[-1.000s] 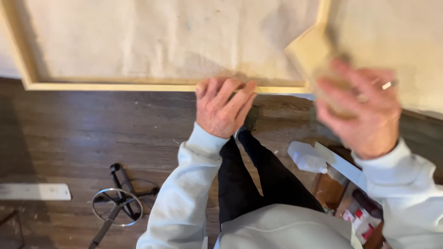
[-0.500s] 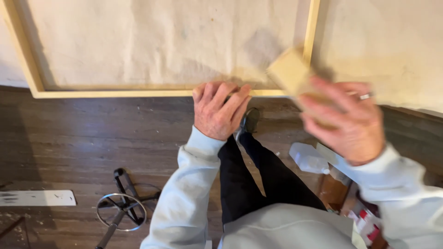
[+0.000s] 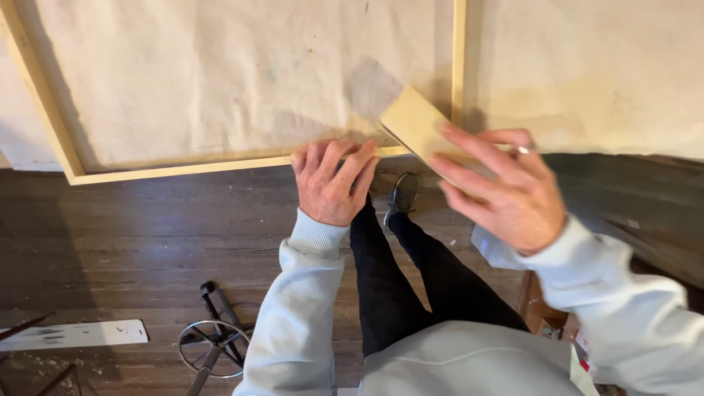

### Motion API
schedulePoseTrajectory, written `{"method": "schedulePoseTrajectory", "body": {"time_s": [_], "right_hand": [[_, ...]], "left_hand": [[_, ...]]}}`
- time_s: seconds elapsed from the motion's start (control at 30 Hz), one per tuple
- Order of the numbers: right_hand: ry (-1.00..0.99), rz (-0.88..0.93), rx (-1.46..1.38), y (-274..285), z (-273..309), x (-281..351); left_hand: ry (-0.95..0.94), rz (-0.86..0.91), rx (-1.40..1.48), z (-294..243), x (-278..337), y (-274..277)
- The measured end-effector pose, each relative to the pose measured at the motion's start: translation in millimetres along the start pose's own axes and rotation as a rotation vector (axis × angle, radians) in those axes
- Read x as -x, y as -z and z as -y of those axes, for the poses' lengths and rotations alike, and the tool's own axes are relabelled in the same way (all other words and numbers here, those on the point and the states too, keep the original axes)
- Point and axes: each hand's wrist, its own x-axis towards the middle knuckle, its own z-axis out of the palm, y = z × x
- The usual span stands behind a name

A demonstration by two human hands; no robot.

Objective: Sanding a wooden frame using a sanding block.

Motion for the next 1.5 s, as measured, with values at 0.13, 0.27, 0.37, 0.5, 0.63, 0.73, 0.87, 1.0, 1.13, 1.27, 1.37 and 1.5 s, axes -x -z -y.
{"method": "schedulePoseTrajectory", "body": {"time_s": [0.13, 0.27, 0.37, 0.5, 0.63, 0.73, 0.87, 1.0, 1.13, 1.27, 1.37, 1.5], "right_hand": [[-0.174, -0.039, -0.102, -3, -14, -6], [-0.113, -0.038, -0.024, -1, 18, -17], [-0.136, -0.059, 0.023, -7, -32, 19], [-0.154, -0.114, -0.042, -18, -10, -2], [-0.138, -0.049, -0.005, -8, -23, 8], [-0.158, -0.07, -0.032, -15, -10, -9], [-0.138, -0.02, -0.093, -2, -6, 14], [-0.133, -0.112, -0.057, -7, -12, -2], [-0.134, -0.009, -0.04, -1, -9, 17], [-0.164, -0.065, -0.188, -7, -16, -7], [-0.092, 0.009, -0.05, 3, 10, 1], [-0.05, -0.052, -0.037, -16, -37, 18]], "left_hand": [[-0.003, -0.028, -0.022, 6, 2, -1], [0.005, -0.001, -0.012, 0, -4, 7], [0.001, -0.033, -0.003, 2, 0, 1], [0.001, -0.021, 0.028, -1, -2, 2], [0.0, -0.02, -0.001, 2, -5, 1], [0.008, -0.008, -0.003, -1, -1, 10], [0.02, -0.035, 0.028, -1, -4, 7], [0.011, -0.021, 0.023, -1, -2, 7], [0.011, -0.018, 0.021, -1, -3, 4], [-0.009, -0.027, -0.001, 4, -1, -2], [0.013, -0.01, 0.0, 2, 1, 2], [-0.003, -0.039, -0.055, 9, 9, -5]]}}
